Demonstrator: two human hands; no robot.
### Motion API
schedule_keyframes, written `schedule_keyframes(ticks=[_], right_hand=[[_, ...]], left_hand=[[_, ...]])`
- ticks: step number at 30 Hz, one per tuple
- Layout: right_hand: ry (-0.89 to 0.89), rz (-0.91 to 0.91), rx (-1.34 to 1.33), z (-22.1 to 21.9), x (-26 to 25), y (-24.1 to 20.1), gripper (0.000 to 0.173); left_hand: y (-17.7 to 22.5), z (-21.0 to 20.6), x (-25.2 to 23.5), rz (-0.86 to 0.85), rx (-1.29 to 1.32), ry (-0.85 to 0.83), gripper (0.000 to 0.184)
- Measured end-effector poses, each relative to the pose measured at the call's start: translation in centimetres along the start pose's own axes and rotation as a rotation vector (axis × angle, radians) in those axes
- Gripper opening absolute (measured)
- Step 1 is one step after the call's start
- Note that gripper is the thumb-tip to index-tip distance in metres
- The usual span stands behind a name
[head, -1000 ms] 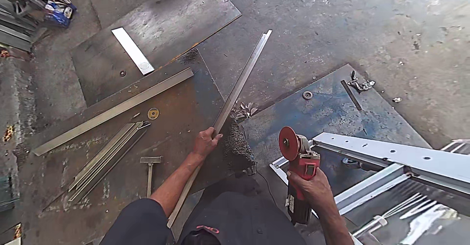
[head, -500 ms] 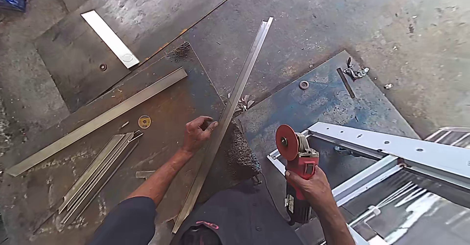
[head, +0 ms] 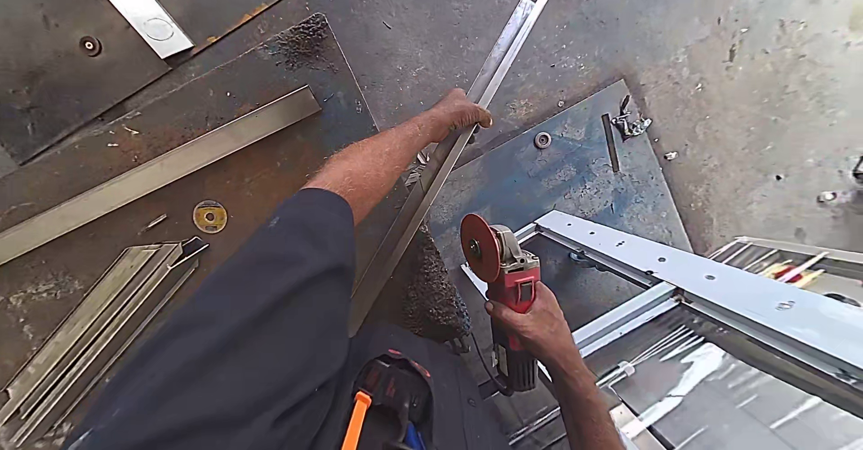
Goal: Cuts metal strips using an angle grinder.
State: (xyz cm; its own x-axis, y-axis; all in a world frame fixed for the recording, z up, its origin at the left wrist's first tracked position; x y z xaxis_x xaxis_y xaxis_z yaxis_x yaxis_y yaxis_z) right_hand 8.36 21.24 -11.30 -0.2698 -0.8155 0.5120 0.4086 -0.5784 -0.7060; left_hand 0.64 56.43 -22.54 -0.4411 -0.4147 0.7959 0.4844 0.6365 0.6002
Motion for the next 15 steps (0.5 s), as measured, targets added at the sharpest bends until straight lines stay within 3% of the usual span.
schedule_keyframes(ticks=[15], right_hand=[[-0.052, -0.025, 0.063, -3.0, -4.9, -2.3, 0.071]], left_hand=[[1.6, 0.7, -1.1, -0.041, -0.026, 0.076, 0.064]])
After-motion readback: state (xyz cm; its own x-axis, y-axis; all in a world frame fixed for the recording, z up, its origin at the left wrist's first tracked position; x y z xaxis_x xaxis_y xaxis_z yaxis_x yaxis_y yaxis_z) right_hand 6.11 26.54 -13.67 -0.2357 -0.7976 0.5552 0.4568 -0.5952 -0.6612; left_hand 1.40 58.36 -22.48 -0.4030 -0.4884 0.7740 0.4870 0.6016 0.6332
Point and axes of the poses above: each hand's wrist, its own x-axis away from the middle knuckle, its own z-axis out of the back of the hand, y = z × x, the point moved 6 cm from there along -x, towards the middle knuckle, and after that the axes turned 9 degrees about z, right-handed, at the moved point
